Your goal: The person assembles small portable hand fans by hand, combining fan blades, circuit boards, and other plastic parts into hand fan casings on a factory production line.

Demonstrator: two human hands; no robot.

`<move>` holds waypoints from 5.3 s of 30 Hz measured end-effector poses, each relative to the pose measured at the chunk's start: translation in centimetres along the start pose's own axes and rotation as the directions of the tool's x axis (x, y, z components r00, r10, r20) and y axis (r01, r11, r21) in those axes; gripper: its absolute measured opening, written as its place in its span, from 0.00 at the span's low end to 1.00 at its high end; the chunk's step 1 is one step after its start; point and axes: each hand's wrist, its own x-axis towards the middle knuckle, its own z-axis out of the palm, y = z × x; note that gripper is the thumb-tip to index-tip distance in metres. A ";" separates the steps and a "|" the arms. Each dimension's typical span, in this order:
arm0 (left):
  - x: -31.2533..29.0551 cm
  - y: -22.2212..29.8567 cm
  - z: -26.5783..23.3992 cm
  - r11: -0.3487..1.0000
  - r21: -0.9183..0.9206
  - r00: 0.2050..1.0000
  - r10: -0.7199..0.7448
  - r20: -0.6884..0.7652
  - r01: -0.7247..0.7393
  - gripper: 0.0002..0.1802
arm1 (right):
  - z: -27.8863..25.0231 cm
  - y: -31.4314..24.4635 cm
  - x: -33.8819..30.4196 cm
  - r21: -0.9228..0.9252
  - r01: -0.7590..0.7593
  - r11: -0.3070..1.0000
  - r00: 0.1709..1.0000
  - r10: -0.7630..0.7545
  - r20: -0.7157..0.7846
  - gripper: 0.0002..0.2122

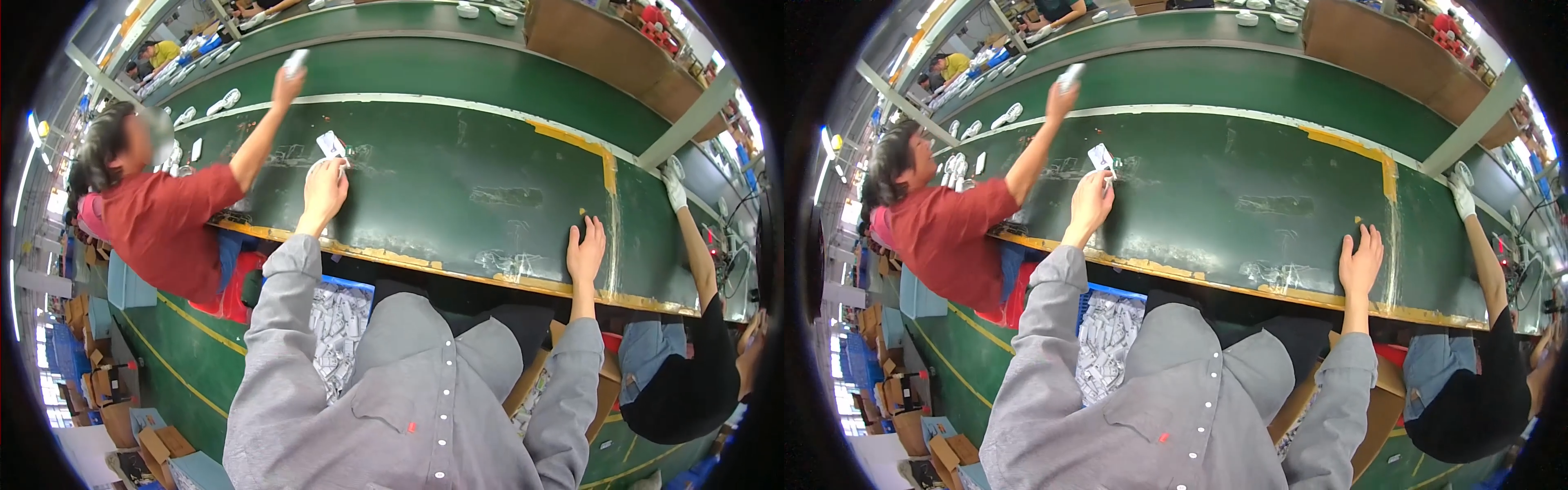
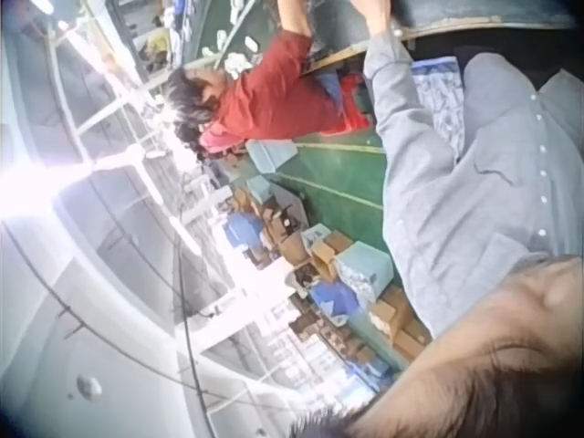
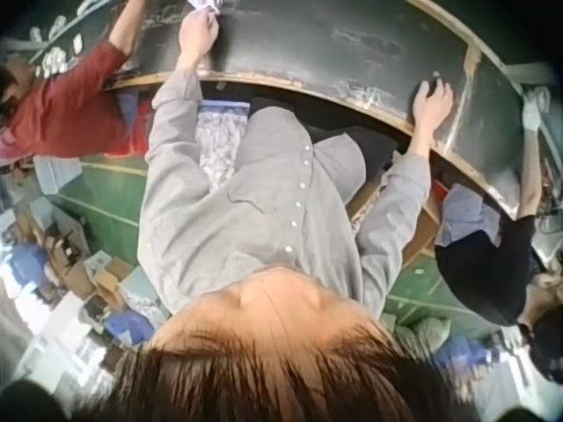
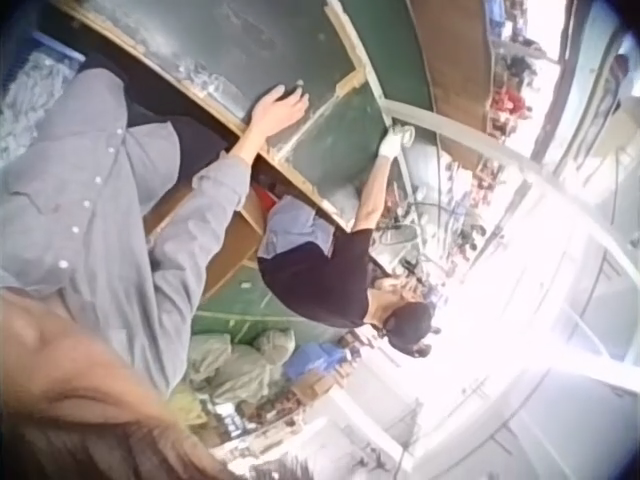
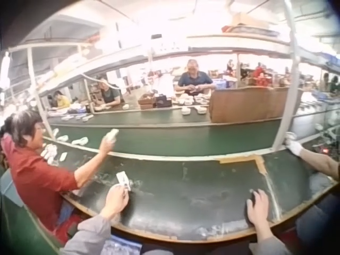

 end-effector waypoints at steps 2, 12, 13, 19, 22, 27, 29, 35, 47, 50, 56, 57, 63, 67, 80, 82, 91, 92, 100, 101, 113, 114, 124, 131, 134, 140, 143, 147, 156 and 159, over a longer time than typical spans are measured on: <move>-0.6 4.5 -1.8 0.985 -0.170 0.999 0.034 0.041 -0.026 0.13 | 0.0 0.2 -0.2 0.041 0.049 0.998 0.996 -0.046 -0.080 0.22; -1.9 22.7 -10.3 0.623 -0.696 0.825 0.559 0.079 -0.356 0.15 | -9.0 -15.5 -7.2 0.878 -0.101 0.467 0.823 -0.457 0.338 0.12; -2.0 23.2 -9.8 0.611 -0.710 0.817 0.570 0.086 -0.351 0.15 | -9.3 -15.3 -8.7 0.834 -0.467 0.293 0.720 -0.422 0.552 0.07; -3.7 24.8 -7.2 0.542 -0.807 0.816 0.562 0.138 -0.237 0.13 | -10.2 -14.0 -13.4 0.754 -0.655 -0.057 0.716 -0.366 0.594 0.11; -4.5 25.3 -6.8 0.511 -0.810 0.792 0.602 0.099 -0.287 0.13 | -8.6 -14.1 -14.4 0.876 -0.330 0.351 0.920 -0.086 0.381 0.20; -4.6 25.6 -7.2 0.453 -0.827 0.787 0.616 0.021 -0.333 0.13 | -8.7 -15.9 -12.8 0.641 0.117 0.758 0.991 -0.128 -0.030 0.26; -4.5 25.5 -7.5 0.426 -0.824 0.782 0.622 -0.032 -0.373 0.13 | -8.5 -16.2 -12.6 0.570 0.183 0.801 0.981 -0.190 -0.048 0.27; -4.5 24.0 -7.0 0.562 -0.757 0.859 0.512 0.002 -0.333 0.12 | -9.3 -17.1 -13.4 0.885 -0.314 0.343 0.912 -0.150 0.382 0.07; -8.7 25.8 -5.4 0.229 -0.898 0.676 0.731 -0.097 -0.376 0.22 | -12.6 -15.0 -14.0 0.744 -0.661 -0.097 0.722 -0.353 0.596 0.09; -9.6 27.0 -5.2 0.208 -0.902 0.679 0.725 -0.118 -0.379 0.19 | -13.9 -14.4 -14.2 0.676 -0.734 -0.063 0.666 -0.261 0.699 0.09; -11.7 27.2 -4.8 0.344 -0.851 0.742 0.666 -0.077 -0.397 0.15 | -14.6 -14.0 -15.1 0.715 -0.680 0.163 0.673 -0.251 0.696 0.10; -12.0 27.1 -4.5 0.365 -0.821 0.754 0.647 -0.115 -0.438 0.15 | -14.6 -14.3 -15.1 0.714 -0.654 0.250 0.679 -0.222 0.699 0.09; -13.6 27.0 -3.7 0.289 -0.909 0.830 0.549 -0.098 -0.299 0.11 | -15.0 -13.8 -15.6 0.674 -0.727 0.130 0.615 -0.315 0.723 0.10; -13.7 27.0 -4.3 0.228 -0.972 0.883 0.441 0.161 0.063 0.07 | -15.2 -12.6 -17.0 0.614 -0.781 -0.115 0.615 -0.318 0.722 0.13; -6.7 20.1 -4.7 -0.361 -0.894 0.963 0.048 0.266 0.265 0.07 | -9.5 12.5 -38.2 -0.513 -0.511 0.690 0.674 0.692 0.259 0.21; -6.8 19.7 -4.8 -0.338 -0.914 0.974 0.057 0.218 0.224 0.07 | -7.4 7.3 -32.6 -0.028 -0.627 0.778 0.756 0.617 0.221 0.20; -5.7 21.6 -6.8 -0.316 -0.946 0.994 0.094 0.049 0.076 0.10 | -0.1 -18.9 -11.7 0.340 0.471 0.814 0.819 -0.547 0.174 0.32; -5.7 21.6 -7.3 -0.315 -0.947 0.994 0.101 0.037 0.068 0.10 | 1.0 -18.9 -11.3 0.256 0.554 0.792 0.771 -0.604 0.200 0.32; -5.3 21.1 -8.2 -0.311 -0.949 0.998 0.062 0.021 0.039 0.09 | 0.8 -13.6 -5.3 0.298 0.610 0.734 0.660 -0.679 0.322 0.36; -5.2 21.1 -8.4 -0.307 -0.951 0.999 0.046 0.028 0.041 0.08 | 0.7 -11.9 -2.7 0.269 0.599 0.754 0.674 -0.657 0.339 0.35; -4.4 23.7 -7.1 -0.655 -0.728 0.977 0.094 0.190 0.205 0.09 | -5.5 -19.3 -7.0 0.944 -0.289 0.160 0.714 -0.621 0.324 0.41; -4.2 24.2 -7.1 -0.670 -0.710 0.973 0.090 0.211 0.216 0.09 | -5.6 -19.6 -8.2 0.882 -0.470 -0.020 0.695 -0.625 0.356 0.40; -2.9 26.0 -4.1 -0.034 -0.946 0.945 0.061 0.321 0.323 0.16 | -7.1 -19.0 -12.7 0.102 -0.762 -0.639 0.597 -0.635 0.490 0.26; -3.8 22.6 1.6 0.687 -0.726 0.971 0.194 0.143 -0.030 0.23 | -9.2 -14.1 -12.0 0.287 -0.483 -0.827 0.827 -0.324 0.459 0.16; -4.8 21.2 3.5 0.792 -0.597 0.952 0.266 0.151 -0.127 0.25 | -9.5 -11.6 -11.2 0.322 -0.422 -0.848 0.858 -0.258 0.444 0.12; -6.4 22.4 5.3 0.847 -0.394 0.870 0.455 0.188 -0.358 0.30 | -9.8 -6.5 -10.8 0.519 -0.391 -0.760 0.880 -0.144 0.452 0.13; -5.9 21.9 6.8 0.880 -0.293 0.855 0.449 0.258 -0.374 0.36 | -9.4 -3.7 -10.4 0.619 -0.405 -0.673 0.855 -0.038 0.518 0.16; -3.2 20.5 8.1 0.870 -0.138 0.808 0.491 0.325 -0.473 0.46 | -9.8 1.2 -8.6 0.817 -0.407 -0.408 0.749 0.363 0.554 0.14; 8.8 19.7 13.6 0.897 0.020 0.893 0.439 0.096 -0.442 0.42 | -7.5 18.0 -0.9 0.766 -0.590 0.256 0.622 0.749 0.228 0.13; 7.5 21.7 11.7 0.810 -0.192 0.820 0.571 0.044 -0.554 0.34 | -6.7 16.0 -1.0 0.724 -0.546 0.422 0.667 0.741 0.072 0.19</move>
